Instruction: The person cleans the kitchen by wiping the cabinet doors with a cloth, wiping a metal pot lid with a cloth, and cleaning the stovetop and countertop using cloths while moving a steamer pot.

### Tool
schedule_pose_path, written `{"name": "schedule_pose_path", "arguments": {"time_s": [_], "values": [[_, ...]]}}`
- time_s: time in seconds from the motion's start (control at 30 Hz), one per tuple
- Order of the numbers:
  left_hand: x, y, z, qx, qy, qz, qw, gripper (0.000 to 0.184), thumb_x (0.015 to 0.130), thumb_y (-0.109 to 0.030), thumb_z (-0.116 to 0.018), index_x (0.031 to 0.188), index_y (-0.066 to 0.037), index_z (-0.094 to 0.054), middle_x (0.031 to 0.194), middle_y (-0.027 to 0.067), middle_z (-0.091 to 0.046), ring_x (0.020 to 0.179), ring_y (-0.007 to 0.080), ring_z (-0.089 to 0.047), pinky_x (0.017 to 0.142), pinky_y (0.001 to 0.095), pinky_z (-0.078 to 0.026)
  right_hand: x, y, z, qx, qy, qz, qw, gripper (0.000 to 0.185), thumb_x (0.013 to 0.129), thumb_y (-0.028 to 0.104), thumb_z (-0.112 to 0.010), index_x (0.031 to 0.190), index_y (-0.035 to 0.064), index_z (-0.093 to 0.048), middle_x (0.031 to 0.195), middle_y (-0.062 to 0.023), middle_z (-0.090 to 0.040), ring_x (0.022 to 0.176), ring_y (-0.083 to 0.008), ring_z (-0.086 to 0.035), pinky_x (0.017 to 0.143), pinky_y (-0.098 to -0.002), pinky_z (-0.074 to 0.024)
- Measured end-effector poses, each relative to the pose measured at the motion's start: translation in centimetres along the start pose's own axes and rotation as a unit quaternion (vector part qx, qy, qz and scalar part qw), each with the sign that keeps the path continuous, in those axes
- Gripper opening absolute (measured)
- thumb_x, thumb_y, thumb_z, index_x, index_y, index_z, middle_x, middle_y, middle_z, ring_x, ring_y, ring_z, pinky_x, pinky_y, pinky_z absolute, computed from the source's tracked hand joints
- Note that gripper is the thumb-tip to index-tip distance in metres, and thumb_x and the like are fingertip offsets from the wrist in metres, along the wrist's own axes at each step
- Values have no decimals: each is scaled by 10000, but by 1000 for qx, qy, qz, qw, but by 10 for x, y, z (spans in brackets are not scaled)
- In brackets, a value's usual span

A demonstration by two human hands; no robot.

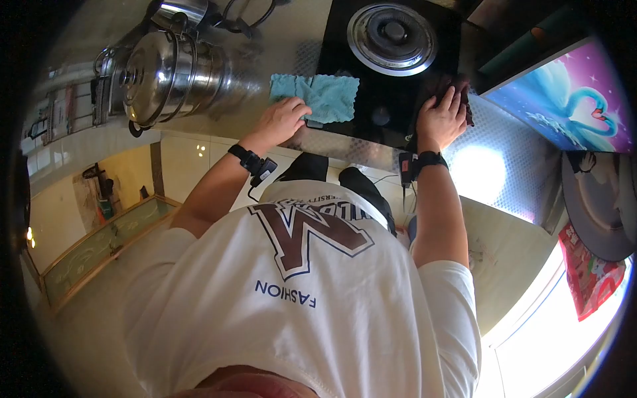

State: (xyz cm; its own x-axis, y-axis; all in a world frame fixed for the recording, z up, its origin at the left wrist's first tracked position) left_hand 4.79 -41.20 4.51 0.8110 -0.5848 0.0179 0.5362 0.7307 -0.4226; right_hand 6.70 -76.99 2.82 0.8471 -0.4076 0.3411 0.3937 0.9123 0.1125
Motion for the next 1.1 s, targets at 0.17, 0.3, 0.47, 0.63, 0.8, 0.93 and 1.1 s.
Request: {"name": "schedule_pose_path", "arguments": {"time_s": [0.17,0.3,0.47,0.63,0.8,0.93,1.1], "values": [[2,6,8,-39,-52,-24,998,80,834,-94,-715,913,-86,-706,949,53,-643,919,288,-640,825,393,-520,0,0,0,4,-1,-7,1000,534,947,381,-514,1437,169,-535,1439,-86,-574,1340,-338,-487,1102,-489,-336],[2,-4,41,-97,-82,13,992,59,837,-98,-711,892,-77,-715,936,51,-661,907,273,-645,808,376,-521,0,0,0,0,7,-8,1000,540,948,385,-512,1440,166,-531,1443,-87,-569,1343,-335,-483,1105,-485,-336],[6,-18,43,-102,18,12,995,79,874,-136,-682,912,-74,-711,942,59,-666,898,276,-648,795,372,-522,1,0,-1,-1,13,-7,1000,545,950,385,-509,1448,164,-520,1456,-89,-555,1349,-333,-475,1113,-488,-329],[57,-20,53,-121,74,34,989,130,943,-161,-640,1018,-71,-697,1006,77,-678,930,282,-661,816,365,-529,0,-1,-3,7,12,-8,1000,549,951,383,-511,1455,166,-511,1460,-88,-552,1351,-333,-471,1113,-488,-327],[56,33,70,-96,-131,143,976,209,943,-178,-645,1106,-49,-658,1078,163,-672,1002,362,-655,870,435,-526,0,-1,-3,4,20,-10,1000,545,950,383,-518,1450,166,-514,1454,-87,-556,1352,-333,-471,1113,-487,-323],[-18,97,34,22,-130,310,942,305,931,-282,-667,1083,-17,-655,1082,188,-664,1009,384,-644,882,457,-516,1,-1,-2,4,21,-16,1000,544,950,376,-516,1450,163,-515,1454,-88,-556,1351,-332,-472,1111,-488,-326],[-40,96,13,47,-25,447,893,419,888,-407,-706,1052,-24,-673,1068,185,-682,1086,370,-618,909,466,-499,0,1,-1,3,6,-3,1000,544,945,373,-518,1446,162,-523,1453,-88,-558,1345,-333,-480,1110,-490,-325]]}}
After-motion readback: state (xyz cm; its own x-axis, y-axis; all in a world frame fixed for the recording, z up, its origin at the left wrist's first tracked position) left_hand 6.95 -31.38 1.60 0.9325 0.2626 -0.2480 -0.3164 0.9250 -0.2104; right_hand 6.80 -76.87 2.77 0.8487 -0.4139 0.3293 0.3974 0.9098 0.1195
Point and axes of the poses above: each hand's wrist, its own x-axis towards the middle knuckle, its own z-axis out of the back of the hand, y = z × x, the point moved 10 cm from there along x, towards the middle knuckle
